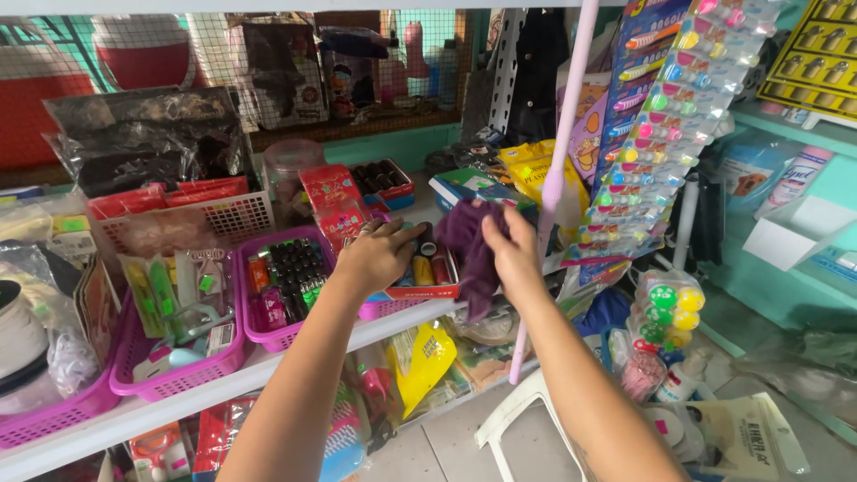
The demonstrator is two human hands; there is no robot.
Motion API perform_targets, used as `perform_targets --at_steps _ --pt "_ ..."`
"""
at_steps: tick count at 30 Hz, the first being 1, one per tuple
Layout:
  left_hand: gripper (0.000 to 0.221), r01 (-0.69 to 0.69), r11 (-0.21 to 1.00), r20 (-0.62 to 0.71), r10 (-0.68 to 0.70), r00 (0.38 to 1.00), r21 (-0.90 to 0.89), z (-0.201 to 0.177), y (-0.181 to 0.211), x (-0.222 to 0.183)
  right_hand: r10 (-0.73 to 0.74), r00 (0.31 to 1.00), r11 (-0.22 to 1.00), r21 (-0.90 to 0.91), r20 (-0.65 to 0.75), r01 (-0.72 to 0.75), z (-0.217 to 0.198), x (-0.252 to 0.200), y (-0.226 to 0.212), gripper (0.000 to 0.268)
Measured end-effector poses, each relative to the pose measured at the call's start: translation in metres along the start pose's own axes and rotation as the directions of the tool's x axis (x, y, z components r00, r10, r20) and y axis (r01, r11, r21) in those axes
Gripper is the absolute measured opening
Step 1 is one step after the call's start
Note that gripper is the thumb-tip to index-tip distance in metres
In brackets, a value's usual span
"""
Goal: Cleaning a plastic basket and organizing various beauty and craft supplies on retail shelves.
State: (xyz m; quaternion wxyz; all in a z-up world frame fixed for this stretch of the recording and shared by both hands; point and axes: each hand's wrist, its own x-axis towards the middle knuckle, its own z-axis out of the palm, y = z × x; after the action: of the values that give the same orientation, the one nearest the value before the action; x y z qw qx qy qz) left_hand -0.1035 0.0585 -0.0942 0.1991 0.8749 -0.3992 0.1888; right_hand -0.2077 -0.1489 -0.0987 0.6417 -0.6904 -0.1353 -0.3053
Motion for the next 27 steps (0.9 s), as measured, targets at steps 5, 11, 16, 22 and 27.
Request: perform_targets --at_steps 5,11,16,22,27 --pt "0.045 0.021 1.0 -0.01 -0.021 1.0 -0.005 -0.001 0.002 0.0 0.139 0.986 0.929 -0.334 -0.09 -0.162 0.012 0.018 0.041 0.025" --pt "0.044 0.058 0.998 -0.001 -0.058 0.998 0.009 -0.009 0.007 0.0 0.217 0.972 0.857 -0.461 -0.084 -0.231 0.021 -0.003 0.026 0.033" --pt "0.045 0.028 1.0 -0.023 -0.029 0.999 -0.005 0.005 -0.002 0.001 0.252 0.967 0.686 -0.702 -0.018 -0.192 0.013 -0.023 0.002 0.033" --pt "0.048 0.074 0.995 0.068 -0.079 0.995 0.069 -0.029 0.021 -0.004 0.287 0.956 0.686 -0.71 0.064 -0.159 -0.032 -0.015 -0.02 0.026" --pt "0.053 0.065 0.993 -0.049 -0.07 0.996 -0.099 -0.068 0.043 -0.004 0.019 0.992 0.99 -0.134 -0.121 -0.035 -0.002 0.015 -0.057 0.029"
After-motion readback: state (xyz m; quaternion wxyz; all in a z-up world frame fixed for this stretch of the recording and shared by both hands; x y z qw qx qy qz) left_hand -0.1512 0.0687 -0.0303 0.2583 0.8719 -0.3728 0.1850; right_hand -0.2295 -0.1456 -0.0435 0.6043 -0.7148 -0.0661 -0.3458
